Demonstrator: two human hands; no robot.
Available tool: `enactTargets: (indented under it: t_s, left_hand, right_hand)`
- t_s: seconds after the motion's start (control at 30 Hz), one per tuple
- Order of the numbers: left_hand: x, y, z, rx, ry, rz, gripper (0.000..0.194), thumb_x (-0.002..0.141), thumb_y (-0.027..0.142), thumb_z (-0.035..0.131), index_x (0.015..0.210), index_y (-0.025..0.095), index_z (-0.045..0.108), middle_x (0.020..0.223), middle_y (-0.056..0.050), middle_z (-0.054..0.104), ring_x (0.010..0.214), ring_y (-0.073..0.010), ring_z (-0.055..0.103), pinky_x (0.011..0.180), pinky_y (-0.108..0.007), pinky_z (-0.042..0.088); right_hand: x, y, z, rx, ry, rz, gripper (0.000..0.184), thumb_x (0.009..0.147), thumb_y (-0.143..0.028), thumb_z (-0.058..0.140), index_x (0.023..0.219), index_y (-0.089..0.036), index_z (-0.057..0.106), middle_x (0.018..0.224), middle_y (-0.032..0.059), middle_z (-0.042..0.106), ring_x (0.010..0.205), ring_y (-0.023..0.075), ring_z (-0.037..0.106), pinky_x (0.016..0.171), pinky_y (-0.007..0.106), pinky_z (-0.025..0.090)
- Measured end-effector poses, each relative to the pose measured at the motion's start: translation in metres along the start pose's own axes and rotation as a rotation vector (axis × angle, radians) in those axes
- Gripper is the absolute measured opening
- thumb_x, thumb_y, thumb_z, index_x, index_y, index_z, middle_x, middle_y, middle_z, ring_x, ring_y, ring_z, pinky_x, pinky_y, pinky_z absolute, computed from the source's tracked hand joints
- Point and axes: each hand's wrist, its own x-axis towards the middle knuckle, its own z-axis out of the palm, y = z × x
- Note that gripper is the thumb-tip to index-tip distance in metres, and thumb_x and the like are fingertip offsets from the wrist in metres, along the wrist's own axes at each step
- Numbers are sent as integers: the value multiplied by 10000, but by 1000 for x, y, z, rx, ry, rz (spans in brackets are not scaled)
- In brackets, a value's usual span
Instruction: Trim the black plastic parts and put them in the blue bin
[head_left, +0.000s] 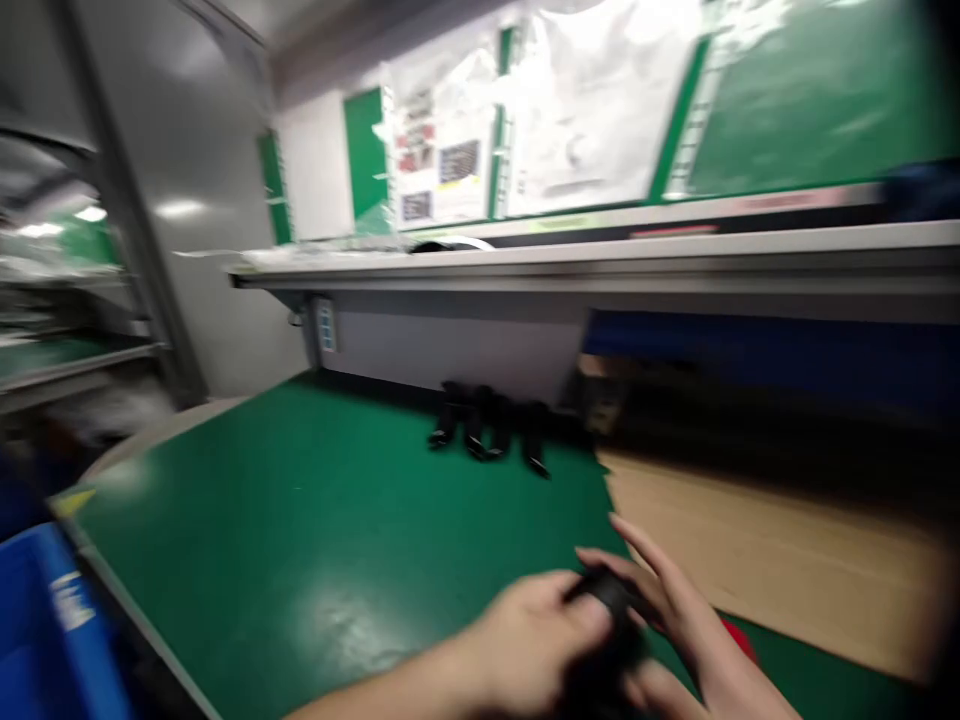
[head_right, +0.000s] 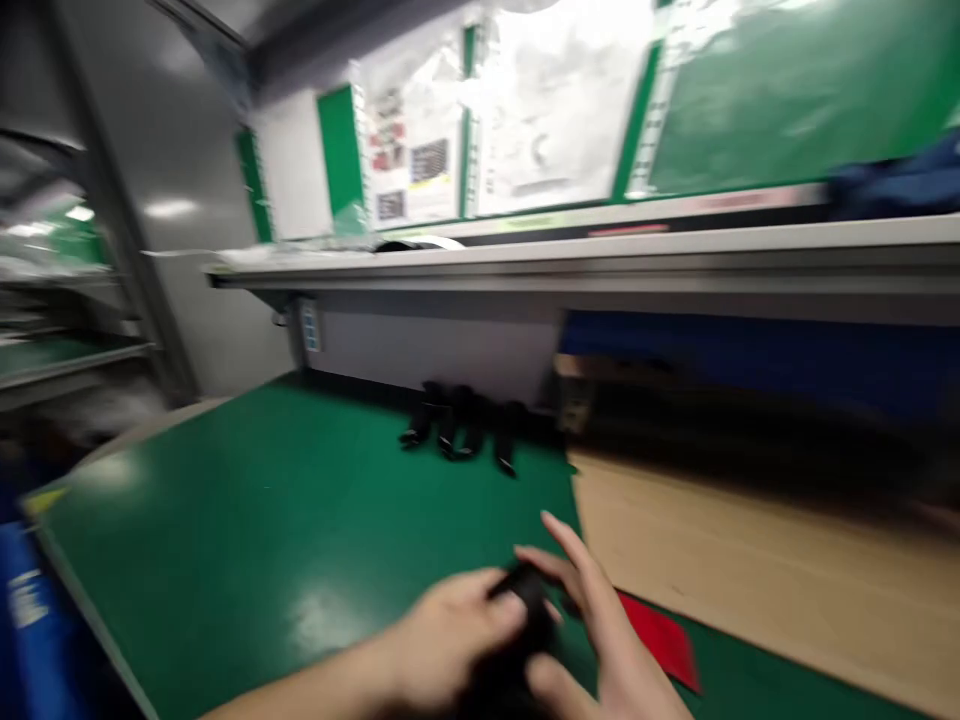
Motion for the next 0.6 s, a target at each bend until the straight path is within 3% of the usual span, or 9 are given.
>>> enactTargets:
  t_s: [0.03, 0.1, 0.17, 0.23, 0.33, 0.47, 0.6]
  left_hand:
    - [-2, 3, 0, -32, 28, -53, 604, 731, 607, 658, 1090, 122, 664, 697, -39, 613, 572, -114, 541, 600, -241, 448]
    - [-1, 11, -2, -70, 149, -102, 451, 856, 476, 578, 1142, 131, 629, 737, -39, 629, 512, -62, 464, 508, -179, 370]
    - [1, 18, -4, -192, 243, -168, 395, 892, 382, 552, 1219, 161, 571, 835, -57, 650, 593, -83, 510, 549, -196, 425]
    - [3, 22, -5, -297, 244, -237, 433, 906, 373, 534, 1306, 212, 490, 1007, -100, 661, 724, -132, 577, 639, -281, 505]
    - [2, 20, -1, -333, 167, -251, 507, 914, 428, 510, 1388, 300, 382, 1194, -134, 620, 871, -205, 618, 696, -394, 542]
    - [-1, 12, 4, -282, 129, -213, 501, 917, 452, 496, 1389, 339, 373, 1232, -122, 599, 904, -219, 615, 689, -411, 553]
    - [-2, 9, 5, -173, 112, -193, 412, 931, 426, 469, 1307, 258, 463, 1223, -129, 592, 842, -195, 611, 628, -331, 528]
  right_hand:
    - [-3, -1, -19, -13, -24, 74, 752, 899, -669, 419, 1492, -301, 142, 1304, 104, 531, 1181, 305, 532, 941, 423, 491]
    - [-5, 2, -56, -190, -95, 197, 566, 914, -588, 485, 1389, -298, 381, 1268, 78, 552, 1165, 277, 531, 939, 393, 471]
    - [-6, 11, -84, -339, -198, 296, 354, 894, -496, 549, 1161, -264, 572, 1125, 67, 619, 1029, 279, 589, 831, 373, 491]
    - [-11, 21, -98, -379, -287, 357, 196, 864, -410, 592, 941, -231, 617, 931, 47, 649, 829, 248, 619, 690, 319, 485]
    - [-24, 28, -90, -326, -380, 386, 147, 809, -344, 654, 853, -220, 588, 784, -1, 615, 669, 181, 584, 548, 229, 424]
    - [-37, 26, -65, -262, -463, 376, 237, 676, -227, 741, 846, -233, 576, 719, -51, 568, 614, 144, 528, 473, 183, 317]
    - [-39, 31, -66, -231, -432, 375, 36, 843, -189, 554, 822, -218, 557, 689, -33, 548, 587, 142, 476, 491, 206, 316]
